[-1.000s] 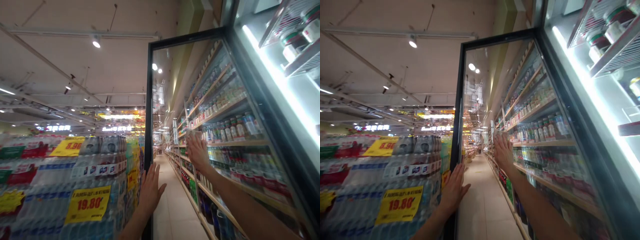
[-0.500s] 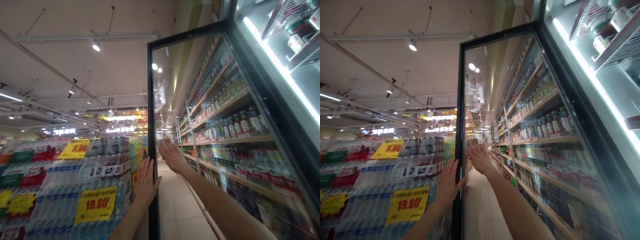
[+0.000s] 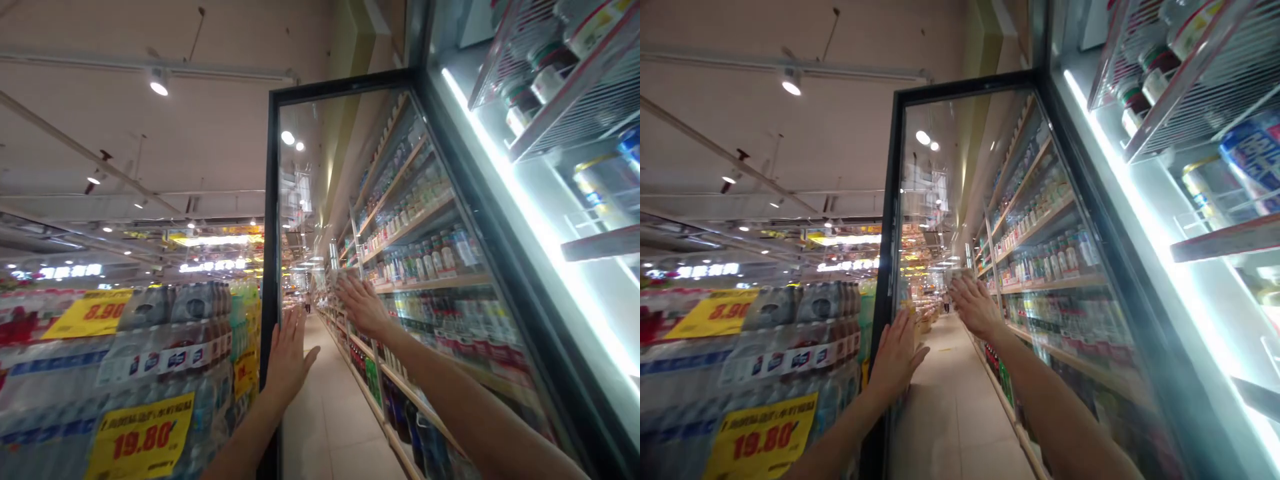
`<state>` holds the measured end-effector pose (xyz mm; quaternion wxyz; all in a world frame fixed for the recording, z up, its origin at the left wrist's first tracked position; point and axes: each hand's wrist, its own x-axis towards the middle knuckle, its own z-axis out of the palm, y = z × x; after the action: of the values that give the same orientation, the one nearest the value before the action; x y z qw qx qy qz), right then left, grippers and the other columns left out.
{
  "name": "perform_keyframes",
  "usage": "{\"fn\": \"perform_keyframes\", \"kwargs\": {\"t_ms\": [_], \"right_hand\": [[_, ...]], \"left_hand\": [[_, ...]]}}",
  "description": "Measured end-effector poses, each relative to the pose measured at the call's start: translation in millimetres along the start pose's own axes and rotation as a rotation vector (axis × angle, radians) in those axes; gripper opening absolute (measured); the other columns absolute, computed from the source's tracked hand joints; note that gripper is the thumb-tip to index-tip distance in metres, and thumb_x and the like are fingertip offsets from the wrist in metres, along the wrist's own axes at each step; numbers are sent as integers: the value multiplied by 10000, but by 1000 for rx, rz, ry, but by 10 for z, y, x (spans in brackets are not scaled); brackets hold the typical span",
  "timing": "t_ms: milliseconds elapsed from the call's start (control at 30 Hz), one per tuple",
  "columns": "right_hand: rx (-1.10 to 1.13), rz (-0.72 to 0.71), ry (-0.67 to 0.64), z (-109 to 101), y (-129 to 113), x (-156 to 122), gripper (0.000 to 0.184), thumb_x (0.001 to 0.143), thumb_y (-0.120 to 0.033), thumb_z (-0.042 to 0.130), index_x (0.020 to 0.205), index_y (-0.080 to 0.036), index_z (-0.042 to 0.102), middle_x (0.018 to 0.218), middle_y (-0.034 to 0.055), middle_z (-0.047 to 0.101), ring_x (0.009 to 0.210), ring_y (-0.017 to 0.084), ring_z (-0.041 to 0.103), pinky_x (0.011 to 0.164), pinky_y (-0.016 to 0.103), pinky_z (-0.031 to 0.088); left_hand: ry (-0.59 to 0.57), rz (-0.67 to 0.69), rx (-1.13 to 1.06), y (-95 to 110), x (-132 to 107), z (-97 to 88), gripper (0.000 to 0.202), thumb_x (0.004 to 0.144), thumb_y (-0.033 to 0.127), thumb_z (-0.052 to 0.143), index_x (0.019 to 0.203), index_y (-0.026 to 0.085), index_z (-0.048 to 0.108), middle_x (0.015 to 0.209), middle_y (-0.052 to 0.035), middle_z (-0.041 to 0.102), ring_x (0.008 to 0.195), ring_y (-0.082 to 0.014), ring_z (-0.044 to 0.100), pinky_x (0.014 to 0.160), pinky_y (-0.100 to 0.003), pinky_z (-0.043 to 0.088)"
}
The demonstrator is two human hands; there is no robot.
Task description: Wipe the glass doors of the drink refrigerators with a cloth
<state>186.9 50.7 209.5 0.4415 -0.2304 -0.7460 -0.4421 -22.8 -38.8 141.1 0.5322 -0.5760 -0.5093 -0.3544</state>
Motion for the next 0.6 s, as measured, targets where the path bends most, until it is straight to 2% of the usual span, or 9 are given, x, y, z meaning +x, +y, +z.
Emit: {"fn": "perform_keyframes", "kwargs": {"t_ms": [67,167,267,333,400,467,533,600], "right_hand": [[-50,202,43,-98,336,-132,463,876,-248,361,1335,-230,420,1451,47,345,1352,253,226,1060,482,218],[-74,527,122,-316,998,-487,464,877,-267,344,1333,-230,420,1450,53,342,1329,293,271,1036,510,268],[-87,735,168,-525,1566,-925,491,871,-297,334,1330,-145,424,1414,155,362,1277,391,324,963,584,320],[-90,860,204,-604,1769,-1119,512,876,-321,316,1330,-105,415,1366,210,390,1226,443,367,904,628,341],[-87,928,240,-607,1772,-1143,524,887,-345,292,1335,-98,403,1352,220,396,1222,458,362,898,646,330],[-78,847,235,-528,1553,-994,524,897,-337,268,1341,-89,394,1380,214,373,1268,443,305,937,640,296],[-57,660,183,-379,1141,-749,499,901,-297,264,1345,-111,397,1420,172,350,1317,385,254,992,601,264],[-19,486,115,-202,631,-519,452,889,-293,332,1327,-239,431,1437,45,367,1346,282,244,1049,510,250]], "left_hand": [[-24,8,-1,46,70,54,638,831,355,469,1401,174,247,1460,-132,296,1355,-273,245,1049,-493,286],[-105,-25,-4,96,129,100,646,807,379,515,1379,162,305,1464,-140,279,1352,-295,246,1042,-504,293],[-182,-50,-17,113,134,109,655,795,398,535,1369,165,325,1468,-139,268,1342,-293,271,1037,-504,302],[-203,-52,-23,114,124,108,662,793,397,538,1376,174,315,1469,-131,266,1341,-286,277,1039,-504,298],[-207,-58,-21,120,115,108,677,791,393,541,1383,167,300,1467,-131,269,1345,-284,268,1045,-505,287],[-208,-64,-24,139,114,108,694,789,405,542,1384,150,294,1464,-138,272,1348,-285,261,1048,-507,279],[-209,-75,-28,166,113,102,698,791,421,538,1382,141,295,1461,-142,279,1347,-285,264,1049,-508,276],[-213,-76,-21,183,99,85,681,798,416,531,1379,146,299,1463,-137,276,1346,-281,267,1052,-511,270]]}}
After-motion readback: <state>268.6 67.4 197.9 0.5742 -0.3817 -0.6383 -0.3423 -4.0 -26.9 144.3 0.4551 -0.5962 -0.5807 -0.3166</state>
